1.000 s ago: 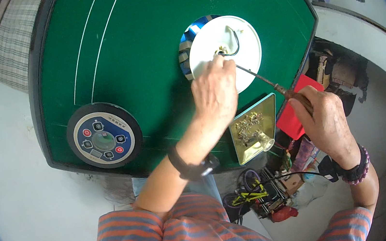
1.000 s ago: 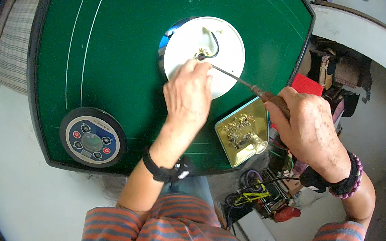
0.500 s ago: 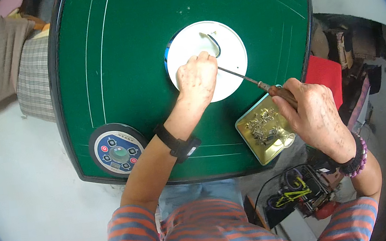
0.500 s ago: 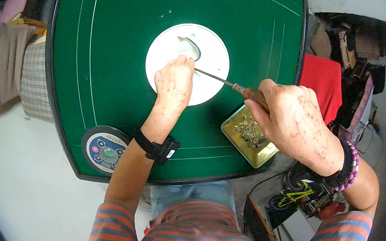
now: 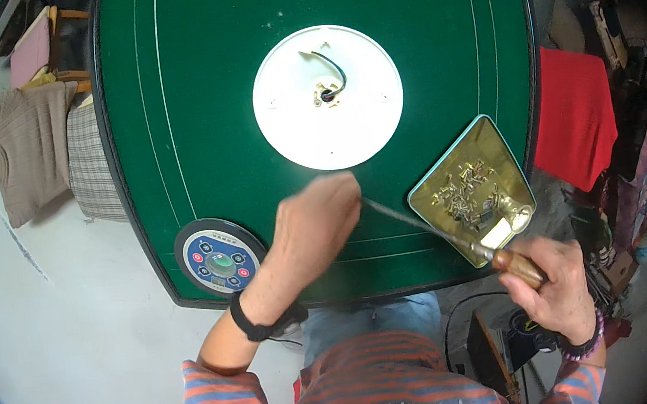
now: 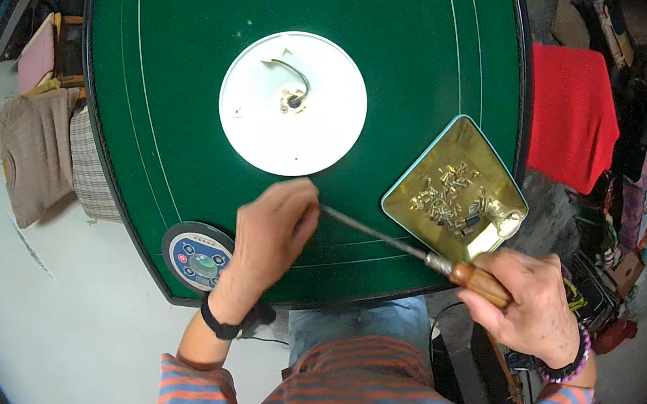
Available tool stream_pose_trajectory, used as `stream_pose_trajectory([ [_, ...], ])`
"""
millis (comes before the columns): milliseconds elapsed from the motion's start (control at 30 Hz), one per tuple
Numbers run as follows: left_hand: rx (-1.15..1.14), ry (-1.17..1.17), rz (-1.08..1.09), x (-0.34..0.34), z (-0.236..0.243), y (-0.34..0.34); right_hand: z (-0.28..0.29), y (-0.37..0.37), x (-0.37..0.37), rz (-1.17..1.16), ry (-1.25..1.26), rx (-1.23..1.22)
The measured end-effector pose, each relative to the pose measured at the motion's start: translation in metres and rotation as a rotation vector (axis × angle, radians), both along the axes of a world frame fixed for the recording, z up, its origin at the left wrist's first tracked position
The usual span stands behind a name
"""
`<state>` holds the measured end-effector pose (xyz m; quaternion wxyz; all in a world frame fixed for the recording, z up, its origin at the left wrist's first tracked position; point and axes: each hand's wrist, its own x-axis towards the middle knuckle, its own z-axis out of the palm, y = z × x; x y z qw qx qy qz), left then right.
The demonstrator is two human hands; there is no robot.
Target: The person picks up and organizes small metal screws from a tray and uses a screwdriver to secure them into a white circular electronic component on a green table.
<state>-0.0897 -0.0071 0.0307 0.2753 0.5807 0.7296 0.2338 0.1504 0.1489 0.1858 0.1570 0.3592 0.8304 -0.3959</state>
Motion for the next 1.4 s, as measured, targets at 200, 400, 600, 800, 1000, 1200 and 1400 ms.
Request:
stream_pose_trajectory([
  [200, -0.165, -0.596, 0.109, 0.048, 0.009, -0.014, -0.016, -0.023, 0.085, -0.459, 0.003, -0.400],
  [400, -0.195, -0.676, 0.097, 0.082, 0.003, 0.012, -0.058, -0.080, 0.172, -0.948, 0.112, -0.788],
  [600, -0.236, -0.641, 0.145, 0.101, -0.023, 0.016, -0.119, -0.138, 0.202, -1.128, 0.247, -1.164],
  [800, 0.045, -0.311, -0.059, 0.117, -0.052, 0.013, -0.177, -0.175, 0.192, -1.041, 0.390, -1.042],
  [1000, 0.091, -0.135, -0.238, 0.134, -0.069, 0.000, -0.200, -0.184, 0.184, -0.939, 0.421, -0.269],
  [1200, 0.282, -0.058, -0.243, 0.155, -0.073, -0.029, -0.231, -0.196, 0.181, -1.042, 0.636, 0.095],
  [1400, 0.412, -0.006, -0.181, 0.190, -0.066, -0.105, -0.218, -0.205, 0.207, -0.969, 0.730, 0.198],
])
